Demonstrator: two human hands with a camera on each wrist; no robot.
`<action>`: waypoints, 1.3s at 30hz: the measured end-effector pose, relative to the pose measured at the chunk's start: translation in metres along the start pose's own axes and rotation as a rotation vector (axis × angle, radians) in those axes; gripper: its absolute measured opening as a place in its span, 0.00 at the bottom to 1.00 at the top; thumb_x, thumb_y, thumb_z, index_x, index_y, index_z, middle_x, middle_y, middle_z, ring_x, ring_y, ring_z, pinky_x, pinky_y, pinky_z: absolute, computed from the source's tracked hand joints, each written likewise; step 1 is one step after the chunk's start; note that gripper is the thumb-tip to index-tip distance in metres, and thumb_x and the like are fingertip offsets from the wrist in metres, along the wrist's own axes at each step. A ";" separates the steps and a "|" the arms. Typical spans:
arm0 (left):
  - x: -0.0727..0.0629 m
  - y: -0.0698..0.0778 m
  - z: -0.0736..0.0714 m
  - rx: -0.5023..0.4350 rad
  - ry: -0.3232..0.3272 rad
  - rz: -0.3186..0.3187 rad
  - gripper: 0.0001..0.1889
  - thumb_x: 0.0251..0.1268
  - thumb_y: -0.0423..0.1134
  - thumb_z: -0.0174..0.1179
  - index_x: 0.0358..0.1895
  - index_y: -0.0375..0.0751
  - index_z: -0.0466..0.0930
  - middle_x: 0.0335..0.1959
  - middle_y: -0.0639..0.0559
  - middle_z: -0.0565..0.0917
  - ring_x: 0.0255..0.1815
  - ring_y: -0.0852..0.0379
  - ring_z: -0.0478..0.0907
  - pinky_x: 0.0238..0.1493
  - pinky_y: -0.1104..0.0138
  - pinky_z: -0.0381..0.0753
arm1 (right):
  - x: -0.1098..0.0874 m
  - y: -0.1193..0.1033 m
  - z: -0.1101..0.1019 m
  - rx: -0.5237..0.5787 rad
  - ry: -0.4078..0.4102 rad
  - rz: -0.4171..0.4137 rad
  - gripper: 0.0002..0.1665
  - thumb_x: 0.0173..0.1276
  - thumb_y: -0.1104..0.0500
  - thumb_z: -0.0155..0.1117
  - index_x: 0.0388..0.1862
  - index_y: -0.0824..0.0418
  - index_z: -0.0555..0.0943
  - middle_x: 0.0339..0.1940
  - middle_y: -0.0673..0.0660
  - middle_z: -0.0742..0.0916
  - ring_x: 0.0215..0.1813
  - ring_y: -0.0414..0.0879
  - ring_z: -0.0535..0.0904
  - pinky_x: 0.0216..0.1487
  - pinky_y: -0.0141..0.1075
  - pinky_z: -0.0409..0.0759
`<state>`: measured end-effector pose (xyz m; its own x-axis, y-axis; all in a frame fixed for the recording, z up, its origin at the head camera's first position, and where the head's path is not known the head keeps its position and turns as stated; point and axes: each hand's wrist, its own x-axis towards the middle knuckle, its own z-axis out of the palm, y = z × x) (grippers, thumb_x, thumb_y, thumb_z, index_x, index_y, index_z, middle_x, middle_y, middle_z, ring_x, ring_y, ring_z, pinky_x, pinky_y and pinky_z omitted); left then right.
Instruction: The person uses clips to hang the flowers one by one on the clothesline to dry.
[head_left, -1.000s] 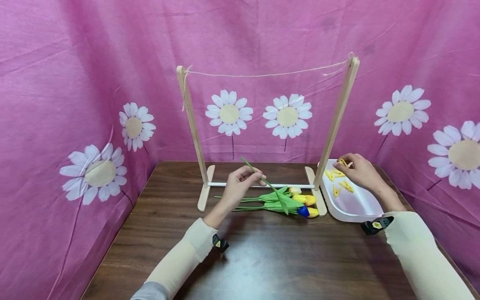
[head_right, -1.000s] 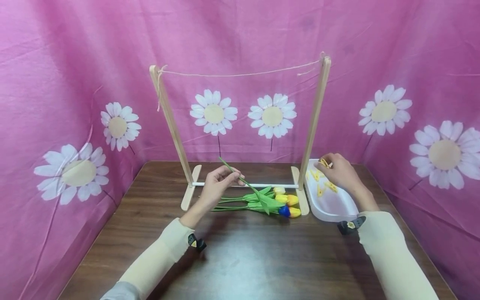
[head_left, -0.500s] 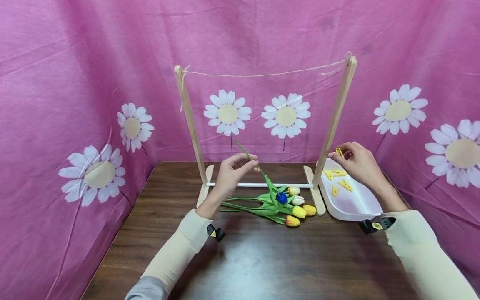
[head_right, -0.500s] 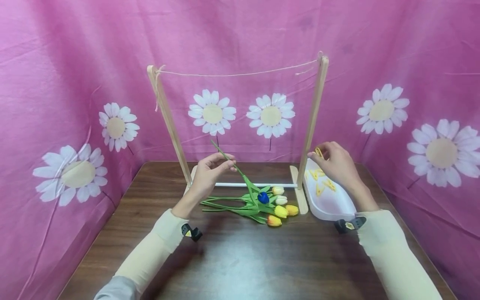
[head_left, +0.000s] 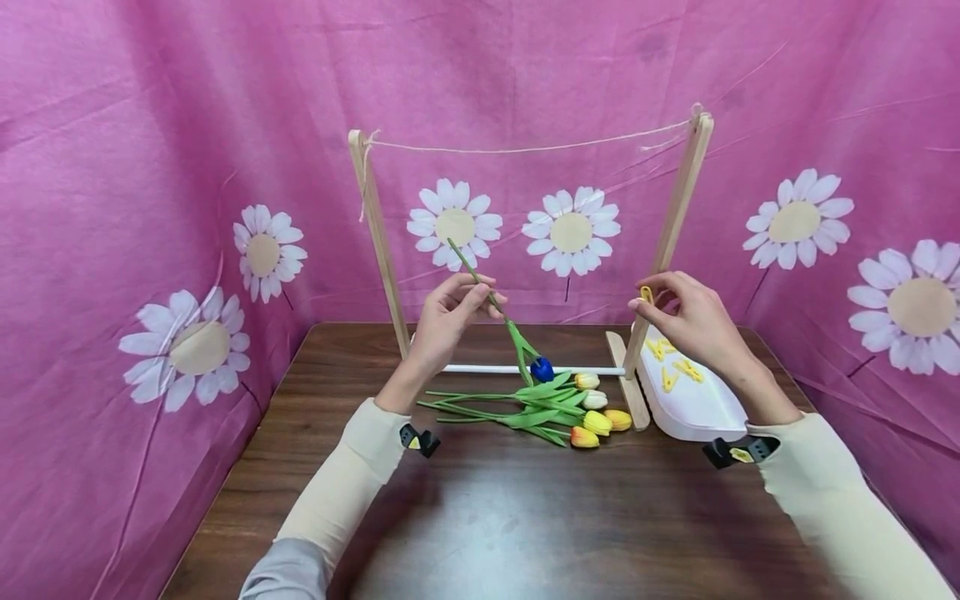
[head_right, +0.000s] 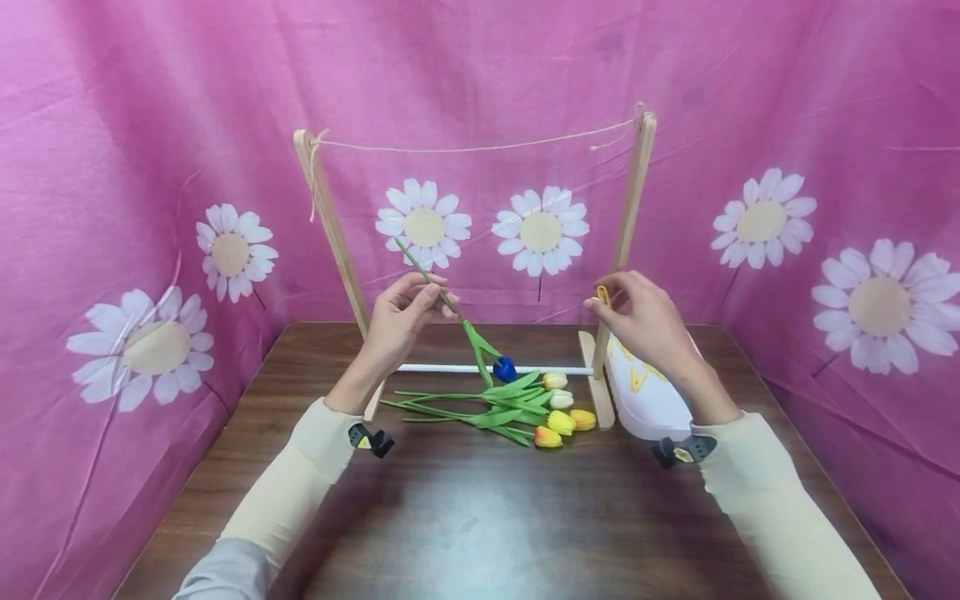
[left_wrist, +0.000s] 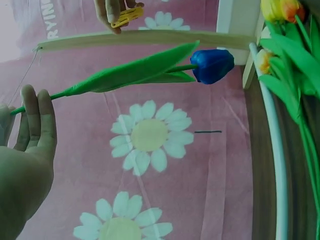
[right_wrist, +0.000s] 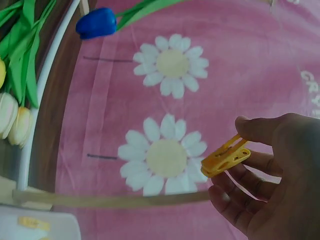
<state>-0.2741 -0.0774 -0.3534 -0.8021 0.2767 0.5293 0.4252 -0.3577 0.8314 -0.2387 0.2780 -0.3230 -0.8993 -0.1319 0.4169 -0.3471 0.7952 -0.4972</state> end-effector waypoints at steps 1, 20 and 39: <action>0.001 0.002 -0.001 0.000 0.001 -0.004 0.09 0.81 0.26 0.55 0.53 0.36 0.84 0.41 0.52 0.93 0.40 0.58 0.90 0.56 0.58 0.91 | 0.001 -0.004 0.001 0.005 -0.002 -0.005 0.22 0.76 0.52 0.72 0.61 0.64 0.83 0.47 0.63 0.87 0.45 0.55 0.83 0.38 0.22 0.75; 0.026 0.033 -0.022 0.251 0.124 0.084 0.12 0.77 0.29 0.63 0.54 0.21 0.84 0.37 0.63 0.93 0.36 0.63 0.86 0.41 0.71 0.85 | 0.041 -0.082 0.012 0.156 -0.003 -0.203 0.18 0.71 0.58 0.77 0.57 0.60 0.86 0.45 0.59 0.93 0.43 0.51 0.90 0.43 0.18 0.79; 0.065 0.055 -0.042 0.156 0.324 0.194 0.11 0.76 0.30 0.65 0.52 0.23 0.86 0.31 0.54 0.92 0.33 0.59 0.91 0.43 0.59 0.93 | 0.102 -0.168 0.012 0.291 0.035 -0.258 0.13 0.72 0.61 0.75 0.54 0.62 0.88 0.47 0.58 0.92 0.46 0.44 0.87 0.45 0.24 0.84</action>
<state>-0.3205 -0.1164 -0.2797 -0.7805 -0.0868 0.6191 0.6204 -0.2294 0.7500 -0.2752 0.1244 -0.2061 -0.7648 -0.2811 0.5797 -0.6260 0.5369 -0.5656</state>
